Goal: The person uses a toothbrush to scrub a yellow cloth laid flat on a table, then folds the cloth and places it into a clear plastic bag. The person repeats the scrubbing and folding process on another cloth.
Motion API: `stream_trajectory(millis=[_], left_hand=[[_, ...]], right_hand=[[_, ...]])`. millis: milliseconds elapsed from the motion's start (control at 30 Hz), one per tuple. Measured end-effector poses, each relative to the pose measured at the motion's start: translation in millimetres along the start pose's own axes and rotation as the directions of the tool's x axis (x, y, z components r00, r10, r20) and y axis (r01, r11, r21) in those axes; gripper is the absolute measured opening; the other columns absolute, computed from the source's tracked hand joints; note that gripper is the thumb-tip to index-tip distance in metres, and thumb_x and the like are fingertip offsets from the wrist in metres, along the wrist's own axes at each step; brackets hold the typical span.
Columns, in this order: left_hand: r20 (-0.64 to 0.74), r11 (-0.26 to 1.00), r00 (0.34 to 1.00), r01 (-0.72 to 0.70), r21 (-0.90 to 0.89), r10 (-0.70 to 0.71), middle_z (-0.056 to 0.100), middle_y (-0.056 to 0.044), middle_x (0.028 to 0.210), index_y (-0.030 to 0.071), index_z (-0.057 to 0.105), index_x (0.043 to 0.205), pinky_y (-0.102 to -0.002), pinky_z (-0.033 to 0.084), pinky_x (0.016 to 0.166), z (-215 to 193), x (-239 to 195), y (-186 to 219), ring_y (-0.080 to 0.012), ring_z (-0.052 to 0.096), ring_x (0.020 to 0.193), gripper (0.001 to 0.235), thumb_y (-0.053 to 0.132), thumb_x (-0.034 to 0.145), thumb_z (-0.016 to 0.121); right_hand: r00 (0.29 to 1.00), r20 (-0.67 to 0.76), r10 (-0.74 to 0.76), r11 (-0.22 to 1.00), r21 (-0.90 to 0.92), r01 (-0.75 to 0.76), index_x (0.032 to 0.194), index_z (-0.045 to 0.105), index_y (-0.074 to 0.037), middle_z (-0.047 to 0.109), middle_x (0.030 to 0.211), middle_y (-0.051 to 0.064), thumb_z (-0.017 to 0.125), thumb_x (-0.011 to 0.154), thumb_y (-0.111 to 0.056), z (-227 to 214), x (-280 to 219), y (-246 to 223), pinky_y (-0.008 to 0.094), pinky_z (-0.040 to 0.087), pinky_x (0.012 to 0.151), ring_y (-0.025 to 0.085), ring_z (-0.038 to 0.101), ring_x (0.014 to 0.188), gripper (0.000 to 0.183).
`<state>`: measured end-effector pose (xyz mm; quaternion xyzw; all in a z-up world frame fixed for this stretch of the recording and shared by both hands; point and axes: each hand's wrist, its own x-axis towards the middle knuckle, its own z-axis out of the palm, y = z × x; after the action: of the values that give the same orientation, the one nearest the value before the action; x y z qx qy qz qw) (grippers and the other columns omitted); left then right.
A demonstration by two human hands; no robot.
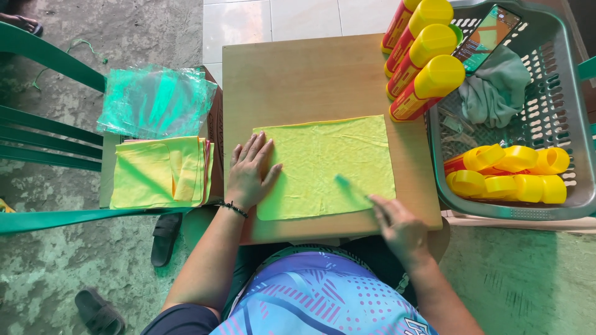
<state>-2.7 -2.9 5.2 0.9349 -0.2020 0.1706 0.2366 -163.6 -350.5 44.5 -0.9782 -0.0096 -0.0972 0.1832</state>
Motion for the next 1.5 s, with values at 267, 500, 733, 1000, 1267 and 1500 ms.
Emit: stream_trajectory(millis=[267, 500, 733, 1000, 1267, 1500], left_hand=[[0.007, 1.000, 1.000, 0.000, 0.007, 0.000, 0.049, -0.006, 0.156, 0.019, 0.057, 0.145, -0.046, 0.025, 0.118, -3, 1, 1, -0.0240, 0.043, 0.146, 0.061, 0.055, 0.095, 0.061], [-0.001, 1.000, 1.000, -0.003, -0.001, 0.003, 0.049, -0.006, 0.157, 0.019, 0.057, 0.146, -0.046, 0.025, 0.119, -3, 0, 2, -0.0244, 0.042, 0.146, 0.062, 0.056, 0.096, 0.060], [0.019, 1.000, 1.000, -0.014, -0.009, 0.015, 0.048, -0.007, 0.158, 0.018, 0.057, 0.146, -0.046, 0.024, 0.119, -7, 3, 3, -0.0251, 0.041, 0.147, 0.062, 0.057, 0.097, 0.059], [0.011, 1.000, 1.000, -0.028, -0.013, 0.028, 0.048, -0.009, 0.157, 0.016, 0.057, 0.146, -0.046, 0.026, 0.118, -9, 1, 2, -0.0272, 0.042, 0.146, 0.063, 0.054, 0.096, 0.062], [0.018, 1.000, 1.000, -0.007, -0.023, 0.007, 0.048, -0.008, 0.157, 0.018, 0.057, 0.146, -0.047, 0.026, 0.118, -8, 3, 3, -0.0267, 0.042, 0.146, 0.063, 0.053, 0.095, 0.062], [0.035, 1.000, 0.999, -0.012, -0.008, 0.012, 0.048, -0.008, 0.158, 0.017, 0.057, 0.146, -0.046, 0.025, 0.118, -9, 2, 2, -0.0260, 0.042, 0.147, 0.063, 0.055, 0.096, 0.061]], right_hand=[[0.992, -0.064, 0.105, 0.993, -0.045, -0.108, 0.131, 0.069, -0.025, 0.059, 0.073, 0.002, 0.055, 0.106, -0.029, -11, 1, 12, 0.037, 0.057, 0.055, 0.026, 0.067, 0.060, 0.029], [1.000, 0.002, 0.001, 0.999, -0.044, -0.001, 0.124, 0.068, -0.042, 0.067, 0.080, -0.010, 0.059, 0.096, -0.042, 13, -34, -9, 0.030, 0.060, 0.060, 0.015, 0.073, 0.068, 0.029], [0.976, -0.069, 0.205, 0.978, -0.027, -0.207, 0.130, 0.070, -0.021, 0.069, 0.081, 0.005, 0.054, 0.108, -0.026, -18, -25, 21, 0.034, 0.059, 0.059, 0.024, 0.069, 0.063, 0.028], [0.997, 0.004, 0.075, 0.989, 0.126, -0.075, 0.117, 0.074, -0.039, 0.067, 0.076, -0.008, 0.064, 0.094, -0.038, -4, -47, -6, 0.032, 0.059, 0.059, 0.020, 0.073, 0.067, 0.025], [0.975, -0.141, 0.172, 0.985, 0.034, -0.169, 0.118, 0.073, -0.019, 0.066, 0.085, 0.002, 0.058, 0.106, -0.027, -31, -39, 44, 0.035, 0.057, 0.067, 0.026, 0.070, 0.075, 0.021], [0.999, -0.032, -0.040, 0.986, 0.161, 0.044, 0.110, 0.071, -0.023, 0.062, 0.086, -0.002, 0.061, 0.098, -0.027, -7, -15, 2, 0.036, 0.058, 0.067, 0.024, 0.069, 0.076, 0.016]])
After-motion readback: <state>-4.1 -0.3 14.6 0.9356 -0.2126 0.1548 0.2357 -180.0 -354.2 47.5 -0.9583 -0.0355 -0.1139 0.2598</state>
